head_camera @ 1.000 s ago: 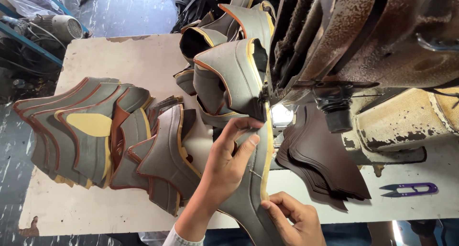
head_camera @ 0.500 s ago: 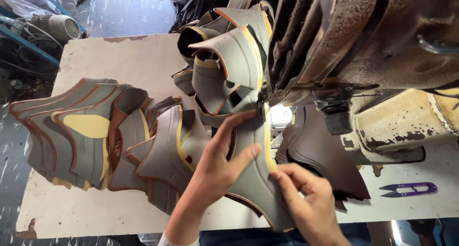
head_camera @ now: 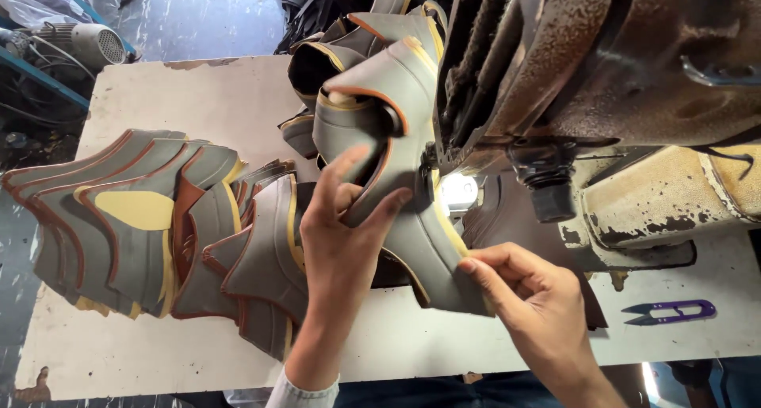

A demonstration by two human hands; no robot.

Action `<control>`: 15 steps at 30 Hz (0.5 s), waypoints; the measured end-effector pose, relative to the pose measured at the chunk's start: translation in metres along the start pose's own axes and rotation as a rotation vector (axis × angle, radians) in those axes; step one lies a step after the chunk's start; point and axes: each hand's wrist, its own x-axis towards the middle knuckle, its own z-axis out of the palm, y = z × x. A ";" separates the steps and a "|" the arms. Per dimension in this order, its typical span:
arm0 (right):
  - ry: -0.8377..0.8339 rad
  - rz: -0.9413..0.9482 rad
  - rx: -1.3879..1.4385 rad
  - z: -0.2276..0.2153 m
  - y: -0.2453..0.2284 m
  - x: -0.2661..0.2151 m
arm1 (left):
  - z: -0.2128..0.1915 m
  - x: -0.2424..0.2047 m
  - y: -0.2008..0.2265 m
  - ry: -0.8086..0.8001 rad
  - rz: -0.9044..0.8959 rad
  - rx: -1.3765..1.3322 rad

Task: Aligning and stitching shoe components using an industrial sewing machine.

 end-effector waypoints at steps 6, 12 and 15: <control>-0.049 0.085 0.345 0.017 0.018 0.000 | 0.006 -0.035 -0.013 -0.112 0.063 0.003; -0.135 0.209 0.409 0.016 0.015 0.007 | 0.003 -0.054 -0.004 -0.261 -0.110 -0.108; -0.164 0.175 0.393 0.019 0.008 0.010 | 0.004 -0.046 -0.009 -0.242 -0.094 -0.046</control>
